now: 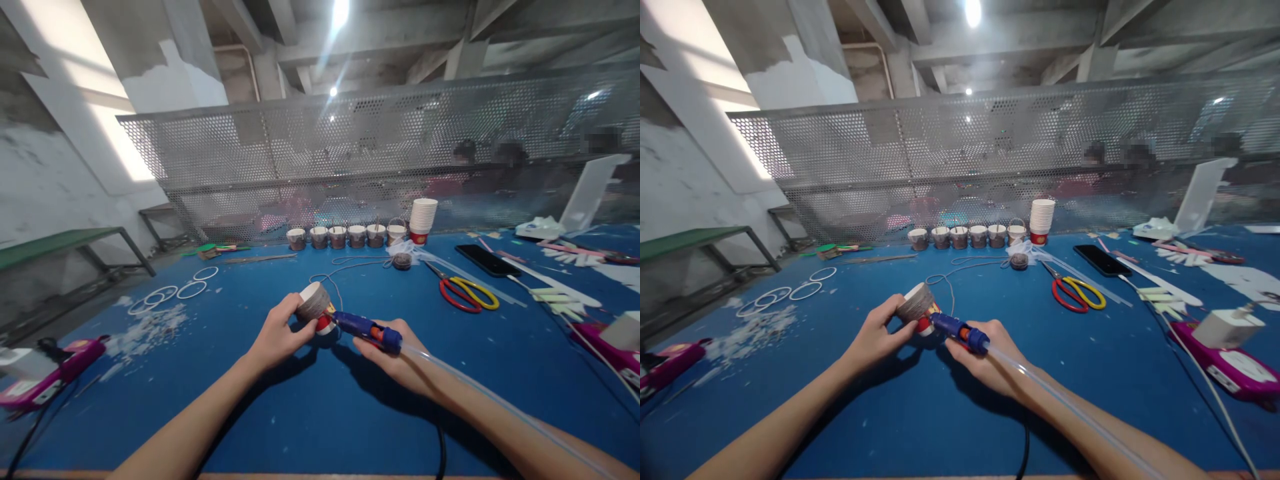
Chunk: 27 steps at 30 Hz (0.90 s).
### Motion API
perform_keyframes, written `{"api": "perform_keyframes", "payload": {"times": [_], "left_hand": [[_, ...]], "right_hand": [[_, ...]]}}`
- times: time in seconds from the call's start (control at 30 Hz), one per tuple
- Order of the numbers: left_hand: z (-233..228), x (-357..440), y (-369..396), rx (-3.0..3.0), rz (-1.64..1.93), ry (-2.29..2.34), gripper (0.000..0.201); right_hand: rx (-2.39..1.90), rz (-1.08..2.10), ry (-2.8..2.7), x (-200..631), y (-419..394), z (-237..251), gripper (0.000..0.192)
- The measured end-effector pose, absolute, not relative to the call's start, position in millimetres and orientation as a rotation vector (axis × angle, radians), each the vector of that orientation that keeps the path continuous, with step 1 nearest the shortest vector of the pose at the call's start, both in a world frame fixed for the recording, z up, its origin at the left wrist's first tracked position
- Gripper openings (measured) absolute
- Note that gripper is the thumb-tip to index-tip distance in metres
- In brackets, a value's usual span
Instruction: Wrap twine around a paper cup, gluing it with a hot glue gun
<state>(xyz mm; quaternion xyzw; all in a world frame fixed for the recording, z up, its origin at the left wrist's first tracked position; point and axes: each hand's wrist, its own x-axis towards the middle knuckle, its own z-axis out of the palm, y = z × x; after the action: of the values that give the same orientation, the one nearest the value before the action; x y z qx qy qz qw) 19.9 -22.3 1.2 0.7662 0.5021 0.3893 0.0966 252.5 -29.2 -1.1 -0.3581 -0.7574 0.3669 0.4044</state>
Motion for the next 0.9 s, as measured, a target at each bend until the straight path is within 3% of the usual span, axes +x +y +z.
{"api": "perform_keyframes", "payload": {"times": [0.33,0.53,0.9], "left_hand": [[5,25,-26,2.068,1.167,1.468,0.013],[6,35,-30,1.804,1.129,1.484,0.017],[3,50,-34,1.801,1.034,1.498,0.019]], "right_hand": [[-0.948,0.983,-1.744,256,-23,-7,0.032],[-0.895,0.821,-1.712,249,-19,-16,0.015],[-0.904,0.803,-1.746,238,-15,-27,0.015]]}}
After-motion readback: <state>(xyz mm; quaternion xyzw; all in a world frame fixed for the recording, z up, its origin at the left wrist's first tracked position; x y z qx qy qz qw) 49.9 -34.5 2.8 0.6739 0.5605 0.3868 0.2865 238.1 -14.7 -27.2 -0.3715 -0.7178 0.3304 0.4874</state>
